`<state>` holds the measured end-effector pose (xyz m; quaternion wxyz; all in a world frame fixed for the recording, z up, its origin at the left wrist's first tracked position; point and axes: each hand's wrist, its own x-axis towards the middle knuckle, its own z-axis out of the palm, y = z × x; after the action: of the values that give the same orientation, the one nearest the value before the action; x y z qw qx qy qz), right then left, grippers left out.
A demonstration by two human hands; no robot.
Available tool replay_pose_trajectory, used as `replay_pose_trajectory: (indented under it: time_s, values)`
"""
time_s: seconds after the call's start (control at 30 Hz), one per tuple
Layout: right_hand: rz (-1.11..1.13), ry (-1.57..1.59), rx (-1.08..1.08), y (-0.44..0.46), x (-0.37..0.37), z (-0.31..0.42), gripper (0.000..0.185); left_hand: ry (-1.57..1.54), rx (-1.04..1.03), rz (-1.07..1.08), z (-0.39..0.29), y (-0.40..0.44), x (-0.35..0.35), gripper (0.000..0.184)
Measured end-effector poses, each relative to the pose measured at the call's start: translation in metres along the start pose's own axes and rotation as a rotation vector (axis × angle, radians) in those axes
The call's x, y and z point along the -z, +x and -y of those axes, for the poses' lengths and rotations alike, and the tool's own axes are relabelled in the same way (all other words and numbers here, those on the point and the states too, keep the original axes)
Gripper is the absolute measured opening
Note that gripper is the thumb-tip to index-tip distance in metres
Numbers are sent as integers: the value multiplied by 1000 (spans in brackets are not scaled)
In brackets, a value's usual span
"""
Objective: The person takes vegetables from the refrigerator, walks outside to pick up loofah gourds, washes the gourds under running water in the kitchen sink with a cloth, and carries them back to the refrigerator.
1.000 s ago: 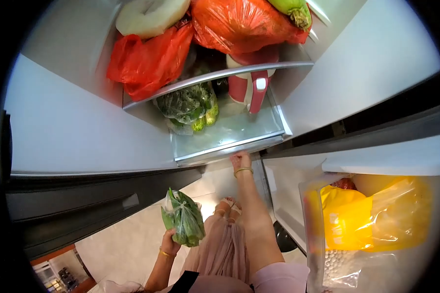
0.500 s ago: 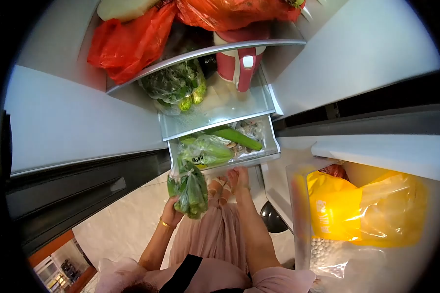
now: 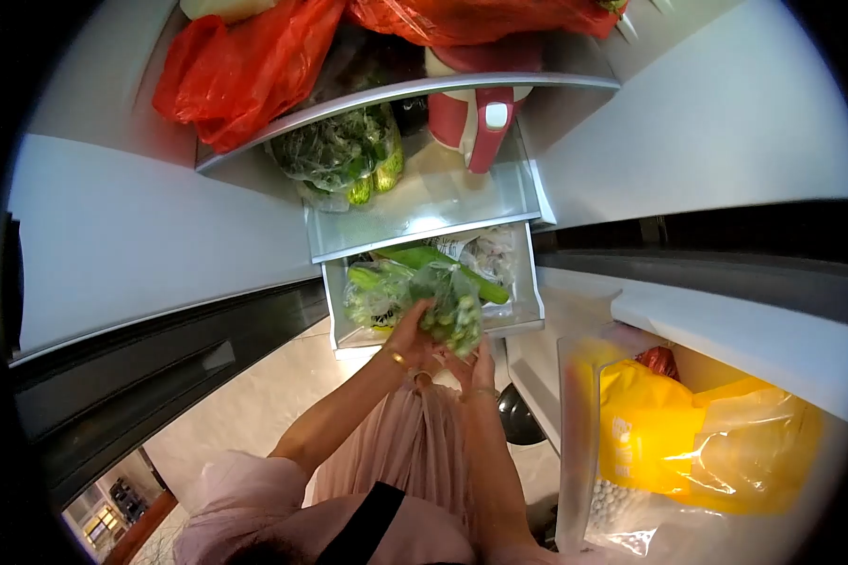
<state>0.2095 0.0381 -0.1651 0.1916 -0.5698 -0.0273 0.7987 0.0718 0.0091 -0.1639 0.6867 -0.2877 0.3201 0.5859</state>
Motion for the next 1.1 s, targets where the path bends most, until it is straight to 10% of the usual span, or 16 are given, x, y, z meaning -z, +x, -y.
replay_pose_trajectory:
  time_s: [0.2,0.53,0.57,0.8,1.1]
  values:
    - [-221,-597,599,-2,4,25,48,64,-102,-99,16,66,-22,40]
    - [8,-763,699,95,6,63,77,546,-214,-174,14,111,-22,51]
    - [-104,-831,891,108,14,53,58,775,-255,-210,8,105,-14,50]
    - [-61,-1160,808,85,17,36,41,2129,-993,-612,-59,9,58,51]
    - [-4,-1236,699,56,-12,31,21,2067,-908,-484,-67,10,77,16]
